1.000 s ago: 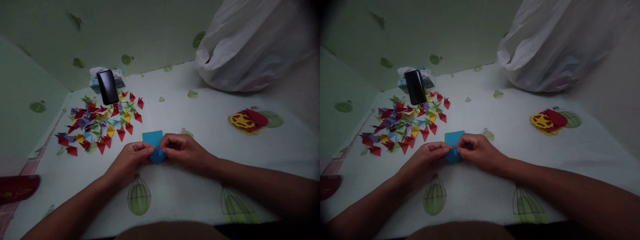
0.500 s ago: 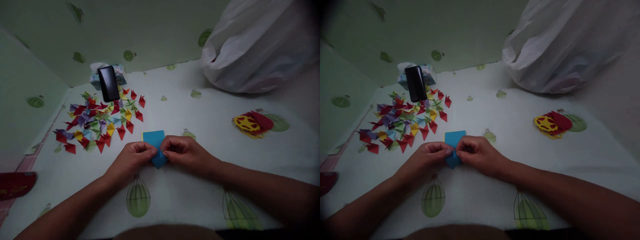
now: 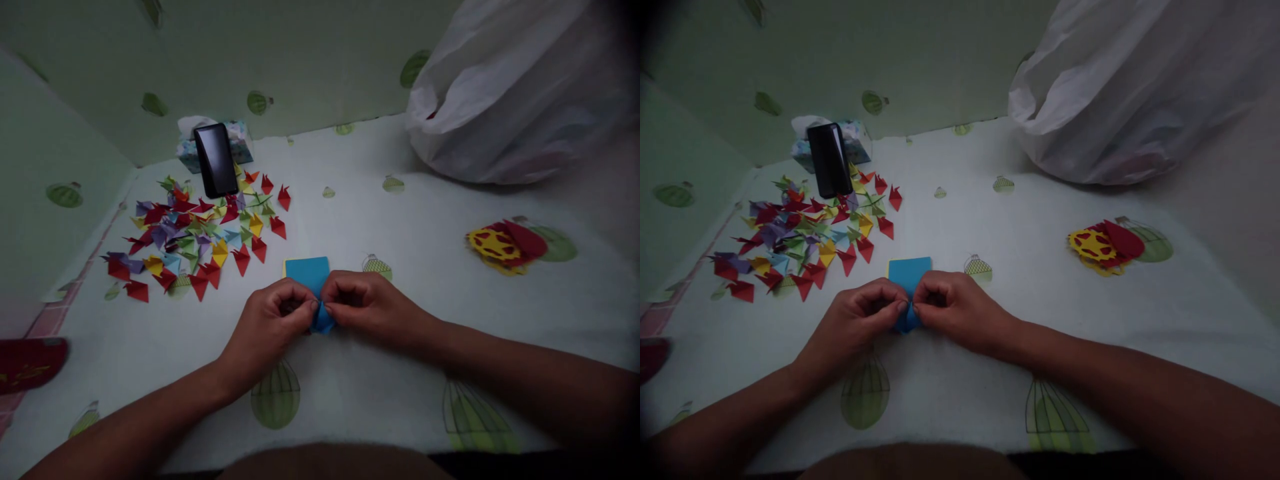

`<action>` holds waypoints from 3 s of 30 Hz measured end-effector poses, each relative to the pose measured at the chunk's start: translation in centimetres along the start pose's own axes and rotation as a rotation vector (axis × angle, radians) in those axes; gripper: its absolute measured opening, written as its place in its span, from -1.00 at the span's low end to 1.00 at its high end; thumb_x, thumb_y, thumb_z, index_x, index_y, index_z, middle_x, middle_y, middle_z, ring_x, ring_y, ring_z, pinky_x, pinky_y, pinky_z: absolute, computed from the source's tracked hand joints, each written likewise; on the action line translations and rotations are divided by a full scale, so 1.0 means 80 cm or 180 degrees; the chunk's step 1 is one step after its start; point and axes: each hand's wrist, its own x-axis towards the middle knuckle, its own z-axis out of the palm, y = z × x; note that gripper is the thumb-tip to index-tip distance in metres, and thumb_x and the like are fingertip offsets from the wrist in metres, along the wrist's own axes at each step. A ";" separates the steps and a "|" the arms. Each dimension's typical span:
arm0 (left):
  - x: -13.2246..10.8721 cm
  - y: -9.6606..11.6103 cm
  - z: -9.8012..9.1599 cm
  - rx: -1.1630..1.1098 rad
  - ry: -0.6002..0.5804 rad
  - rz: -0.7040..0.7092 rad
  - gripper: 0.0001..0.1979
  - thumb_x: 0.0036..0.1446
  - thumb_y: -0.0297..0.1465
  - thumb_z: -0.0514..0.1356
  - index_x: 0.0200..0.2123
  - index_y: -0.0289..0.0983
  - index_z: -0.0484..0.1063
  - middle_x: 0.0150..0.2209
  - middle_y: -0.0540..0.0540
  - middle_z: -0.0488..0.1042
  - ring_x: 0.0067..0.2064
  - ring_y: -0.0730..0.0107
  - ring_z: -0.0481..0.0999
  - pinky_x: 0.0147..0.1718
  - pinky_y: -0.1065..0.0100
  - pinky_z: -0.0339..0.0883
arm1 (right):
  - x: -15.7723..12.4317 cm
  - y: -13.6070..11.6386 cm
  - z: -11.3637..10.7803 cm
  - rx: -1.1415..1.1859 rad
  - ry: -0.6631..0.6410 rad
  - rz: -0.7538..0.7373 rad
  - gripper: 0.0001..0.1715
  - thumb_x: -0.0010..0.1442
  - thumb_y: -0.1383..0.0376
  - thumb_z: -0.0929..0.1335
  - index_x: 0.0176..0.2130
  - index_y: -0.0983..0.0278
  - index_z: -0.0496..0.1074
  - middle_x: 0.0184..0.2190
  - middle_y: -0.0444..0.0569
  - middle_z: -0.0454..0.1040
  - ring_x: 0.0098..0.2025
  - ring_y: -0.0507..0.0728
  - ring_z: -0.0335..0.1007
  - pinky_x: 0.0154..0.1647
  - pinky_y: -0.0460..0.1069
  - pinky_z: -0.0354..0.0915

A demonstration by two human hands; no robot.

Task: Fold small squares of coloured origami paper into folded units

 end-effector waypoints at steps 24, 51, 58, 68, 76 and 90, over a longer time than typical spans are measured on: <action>0.000 -0.004 0.000 0.0373 0.0197 0.0727 -0.89 0.12 -0.46 0.20 -0.44 -0.27 0.49 -0.41 -0.04 0.46 -0.36 0.41 0.42 -0.35 0.37 0.28 | 0.001 -0.002 -0.002 -0.0168 0.0063 -0.0187 -0.84 0.14 0.35 0.36 -0.48 0.29 0.37 -0.45 -0.11 0.37 -0.42 0.02 0.25 -0.40 -0.07 0.17; 0.006 -0.004 -0.006 -0.0052 -0.0183 0.0218 -0.88 0.07 -0.36 0.25 -0.45 -0.29 0.48 -0.42 -0.03 0.43 -0.38 0.43 0.38 -0.38 0.39 0.26 | -0.002 -0.002 0.002 -0.0589 0.0220 -0.0407 -0.83 0.15 0.42 0.35 -0.48 0.29 0.37 -0.46 -0.12 0.38 -0.42 0.02 0.28 -0.38 -0.06 0.17; 0.004 -0.003 -0.004 -0.0026 -0.0026 0.0371 -0.89 0.08 -0.39 0.24 -0.45 -0.30 0.47 -0.42 -0.04 0.43 -0.38 0.43 0.38 -0.37 0.38 0.26 | 0.000 -0.003 -0.003 -0.0045 0.0084 -0.0105 -0.78 0.21 0.26 0.35 -0.43 0.31 0.43 -0.46 -0.10 0.38 -0.42 0.03 0.26 -0.40 -0.06 0.17; 0.007 -0.010 -0.005 -0.0386 -0.0160 0.0278 -0.90 0.08 -0.38 0.27 -0.40 -0.30 0.53 -0.40 -0.04 0.48 -0.36 0.45 0.43 -0.35 0.41 0.33 | -0.002 -0.006 -0.002 -0.0009 0.0176 -0.0022 -0.84 0.13 0.32 0.39 -0.47 0.31 0.40 -0.48 -0.13 0.35 -0.44 0.01 0.21 -0.43 -0.07 0.13; 0.008 -0.008 -0.007 -0.0698 -0.0307 -0.0098 -0.91 0.06 -0.40 0.27 -0.38 -0.31 0.54 -0.41 -0.01 0.49 -0.39 0.49 0.43 -0.37 0.44 0.36 | -0.001 -0.004 -0.001 -0.0021 0.0203 -0.0035 -0.85 0.13 0.33 0.38 -0.47 0.31 0.39 -0.49 -0.13 0.34 -0.45 0.01 0.20 -0.45 -0.07 0.12; 0.009 -0.011 -0.005 -0.0960 -0.0358 -0.0210 -0.92 0.05 -0.40 0.30 -0.39 -0.31 0.55 -0.43 0.01 0.48 -0.41 0.53 0.41 -0.38 0.46 0.33 | -0.001 -0.004 -0.002 -0.0021 0.0187 0.0005 -0.85 0.12 0.33 0.38 -0.48 0.31 0.38 -0.50 -0.14 0.33 -0.47 0.00 0.19 -0.46 -0.08 0.11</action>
